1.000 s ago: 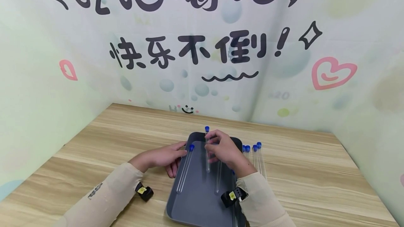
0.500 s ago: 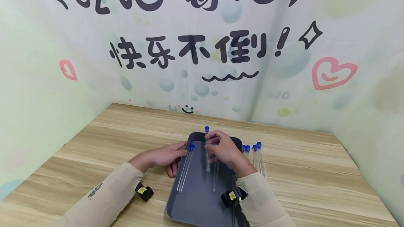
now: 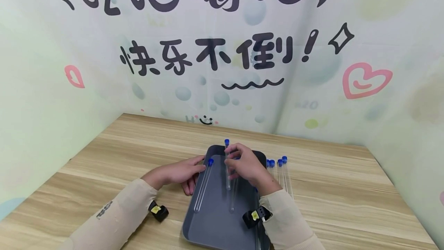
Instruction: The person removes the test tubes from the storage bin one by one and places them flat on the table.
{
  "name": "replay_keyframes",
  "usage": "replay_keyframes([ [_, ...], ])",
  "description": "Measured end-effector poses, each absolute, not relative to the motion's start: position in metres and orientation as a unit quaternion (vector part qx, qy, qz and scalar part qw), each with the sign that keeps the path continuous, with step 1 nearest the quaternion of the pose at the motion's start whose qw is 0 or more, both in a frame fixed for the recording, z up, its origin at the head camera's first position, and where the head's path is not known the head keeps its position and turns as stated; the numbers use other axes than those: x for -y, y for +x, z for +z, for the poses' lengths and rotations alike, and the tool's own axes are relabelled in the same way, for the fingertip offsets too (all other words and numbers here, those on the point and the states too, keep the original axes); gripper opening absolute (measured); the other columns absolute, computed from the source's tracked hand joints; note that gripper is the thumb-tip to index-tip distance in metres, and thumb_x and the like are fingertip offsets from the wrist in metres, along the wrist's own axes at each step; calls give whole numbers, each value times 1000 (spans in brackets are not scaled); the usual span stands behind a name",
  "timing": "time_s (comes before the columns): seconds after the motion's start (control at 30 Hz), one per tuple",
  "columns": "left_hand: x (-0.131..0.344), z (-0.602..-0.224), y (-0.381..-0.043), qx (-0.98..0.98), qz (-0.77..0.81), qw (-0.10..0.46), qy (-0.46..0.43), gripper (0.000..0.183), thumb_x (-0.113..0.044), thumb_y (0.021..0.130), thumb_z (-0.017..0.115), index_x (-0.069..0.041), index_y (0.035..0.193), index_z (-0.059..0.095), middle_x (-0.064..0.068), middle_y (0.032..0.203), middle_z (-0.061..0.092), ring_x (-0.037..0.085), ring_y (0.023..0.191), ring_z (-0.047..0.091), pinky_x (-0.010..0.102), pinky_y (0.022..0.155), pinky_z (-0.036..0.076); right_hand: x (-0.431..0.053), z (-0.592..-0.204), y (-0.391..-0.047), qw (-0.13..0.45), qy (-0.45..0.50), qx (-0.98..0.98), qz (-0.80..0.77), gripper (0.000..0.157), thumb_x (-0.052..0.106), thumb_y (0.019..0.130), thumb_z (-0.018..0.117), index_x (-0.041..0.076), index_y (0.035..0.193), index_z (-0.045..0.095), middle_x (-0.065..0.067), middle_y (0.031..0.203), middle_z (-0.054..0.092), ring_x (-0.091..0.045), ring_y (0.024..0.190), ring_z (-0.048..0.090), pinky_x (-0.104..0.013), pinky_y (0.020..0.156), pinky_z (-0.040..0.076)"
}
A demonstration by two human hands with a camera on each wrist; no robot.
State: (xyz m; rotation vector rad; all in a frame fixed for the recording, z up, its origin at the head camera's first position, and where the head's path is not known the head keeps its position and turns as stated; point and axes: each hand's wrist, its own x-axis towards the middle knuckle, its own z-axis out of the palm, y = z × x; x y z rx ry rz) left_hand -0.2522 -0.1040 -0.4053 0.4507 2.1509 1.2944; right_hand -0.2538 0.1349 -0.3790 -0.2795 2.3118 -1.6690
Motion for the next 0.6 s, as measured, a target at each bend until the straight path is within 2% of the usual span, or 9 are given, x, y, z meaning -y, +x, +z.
replay_keyframes([
  [0.6, 104, -407, -254, -807, 487, 291, 166, 58, -29, 109, 34, -23, 162, 12, 12, 64, 63, 18, 47, 62, 34, 45, 58, -136, -380, -254, 159, -90, -797, -575, 34, 3, 98, 58, -2, 130, 49, -22, 121, 53, -23, 75, 63, -40, 64, 64],
])
